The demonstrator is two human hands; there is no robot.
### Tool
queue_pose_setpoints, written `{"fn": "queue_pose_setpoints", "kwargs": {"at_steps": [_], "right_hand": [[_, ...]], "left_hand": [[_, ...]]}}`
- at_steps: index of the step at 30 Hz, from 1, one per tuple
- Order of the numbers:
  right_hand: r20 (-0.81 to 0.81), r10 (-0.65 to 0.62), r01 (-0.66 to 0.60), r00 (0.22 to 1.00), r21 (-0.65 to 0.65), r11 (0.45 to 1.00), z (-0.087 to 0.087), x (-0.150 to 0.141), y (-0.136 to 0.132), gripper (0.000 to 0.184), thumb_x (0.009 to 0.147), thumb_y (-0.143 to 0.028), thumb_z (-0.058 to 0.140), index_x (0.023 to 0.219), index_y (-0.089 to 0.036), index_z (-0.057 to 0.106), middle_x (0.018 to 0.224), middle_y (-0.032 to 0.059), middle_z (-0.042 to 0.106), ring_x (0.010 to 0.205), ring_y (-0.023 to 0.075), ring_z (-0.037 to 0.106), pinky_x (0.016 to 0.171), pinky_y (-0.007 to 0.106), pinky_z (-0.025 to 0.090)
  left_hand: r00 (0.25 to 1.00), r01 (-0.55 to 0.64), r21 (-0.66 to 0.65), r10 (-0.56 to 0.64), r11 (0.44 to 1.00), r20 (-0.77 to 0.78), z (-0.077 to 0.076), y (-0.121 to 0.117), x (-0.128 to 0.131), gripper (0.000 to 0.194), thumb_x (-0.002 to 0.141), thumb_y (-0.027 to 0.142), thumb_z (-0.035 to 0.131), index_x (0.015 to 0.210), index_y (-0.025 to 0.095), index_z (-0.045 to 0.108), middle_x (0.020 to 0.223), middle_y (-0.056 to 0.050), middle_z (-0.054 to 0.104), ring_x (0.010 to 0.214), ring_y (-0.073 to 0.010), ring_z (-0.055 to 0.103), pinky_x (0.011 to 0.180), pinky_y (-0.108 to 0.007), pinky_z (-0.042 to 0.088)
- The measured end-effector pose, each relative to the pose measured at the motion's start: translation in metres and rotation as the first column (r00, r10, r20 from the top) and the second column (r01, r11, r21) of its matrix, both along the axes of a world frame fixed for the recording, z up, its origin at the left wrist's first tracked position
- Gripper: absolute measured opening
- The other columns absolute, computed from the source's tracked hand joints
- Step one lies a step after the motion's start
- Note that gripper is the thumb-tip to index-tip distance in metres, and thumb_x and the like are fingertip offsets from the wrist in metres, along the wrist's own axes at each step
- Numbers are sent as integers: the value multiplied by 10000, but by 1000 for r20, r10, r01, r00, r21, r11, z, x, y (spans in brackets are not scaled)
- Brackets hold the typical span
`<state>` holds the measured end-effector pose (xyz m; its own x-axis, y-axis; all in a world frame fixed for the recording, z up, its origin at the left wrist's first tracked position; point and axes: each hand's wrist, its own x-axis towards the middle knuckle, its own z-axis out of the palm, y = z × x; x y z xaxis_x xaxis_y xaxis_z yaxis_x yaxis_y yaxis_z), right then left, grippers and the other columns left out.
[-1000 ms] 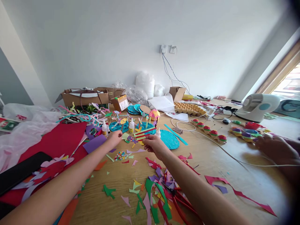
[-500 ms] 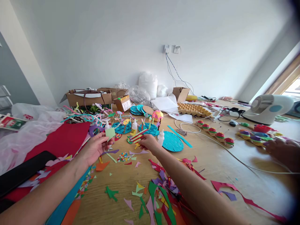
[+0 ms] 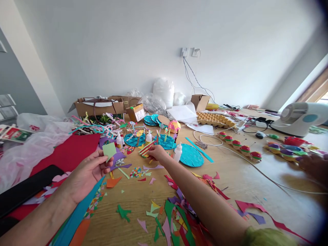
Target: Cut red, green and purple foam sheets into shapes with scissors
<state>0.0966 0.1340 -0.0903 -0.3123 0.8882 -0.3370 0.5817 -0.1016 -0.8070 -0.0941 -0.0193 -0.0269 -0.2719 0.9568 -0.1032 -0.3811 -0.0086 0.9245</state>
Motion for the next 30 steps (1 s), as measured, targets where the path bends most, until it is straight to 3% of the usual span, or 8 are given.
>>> {"fn": "queue_pose_setpoints", "kwargs": {"at_steps": [8, 15, 20, 24, 27, 30], "right_hand": [[207, -10, -37, 978, 223, 974, 5, 0, -1, 267, 889, -286, 501, 1123, -163, 540, 1136, 86, 553, 945, 192, 572, 794, 378, 491], [372, -82, -122, 924, 493, 861, 26, 23, -28, 261, 794, -191, 541, 1053, -170, 570, 1018, 129, 630, 986, 282, 560, 727, 327, 403], [454, 104, -342, 885, 481, 807, 34, 21, -56, 154, 759, -180, 530, 818, -197, 671, 858, 58, 686, 829, 208, 612, 631, 256, 380], [513, 278, -515, 812, 406, 755, 37, -1, -73, 171, 740, -222, 573, 855, -218, 700, 840, 25, 702, 779, 175, 625, 590, 224, 389], [567, 337, -592, 751, 354, 724, 37, -22, -73, 234, 743, -231, 590, 953, -205, 689, 927, 52, 696, 861, 206, 623, 626, 239, 420], [618, 345, -629, 706, 323, 707, 33, -44, -66, 261, 780, -223, 575, 1024, -180, 657, 1009, 89, 667, 945, 236, 601, 704, 276, 450]], "left_hand": [[1000, -7, -16, 7, 1000, -18, -4, -5, -3, 153, 671, 18, 592, 736, 155, 575, 626, -2, 641, 573, -115, 620, 472, -162, 490], [996, 29, -7, -30, 1000, -83, -6, -11, -8, 155, 664, 66, 626, 758, 165, 552, 577, 23, 612, 503, -86, 562, 452, -145, 449], [976, 128, 0, -126, 992, -179, -9, -16, -5, 159, 682, 169, 663, 810, 179, 568, 632, 26, 607, 573, -96, 551, 495, -160, 435], [928, 214, -88, -231, 973, -292, -15, -32, 11, 106, 717, 244, 611, 786, 181, 561, 658, 20, 599, 599, -104, 529, 530, -186, 417], [823, 384, -217, -440, 897, -359, -28, -53, 31, 118, 730, 279, 550, 791, 178, 556, 655, 20, 580, 611, -113, 515, 547, -208, 393], [672, 571, -329, -658, 753, -340, -45, -74, 49, 119, 672, 294, 540, 694, 193, 479, 585, 38, 521, 540, -114, 467, 516, -230, 359]]}}
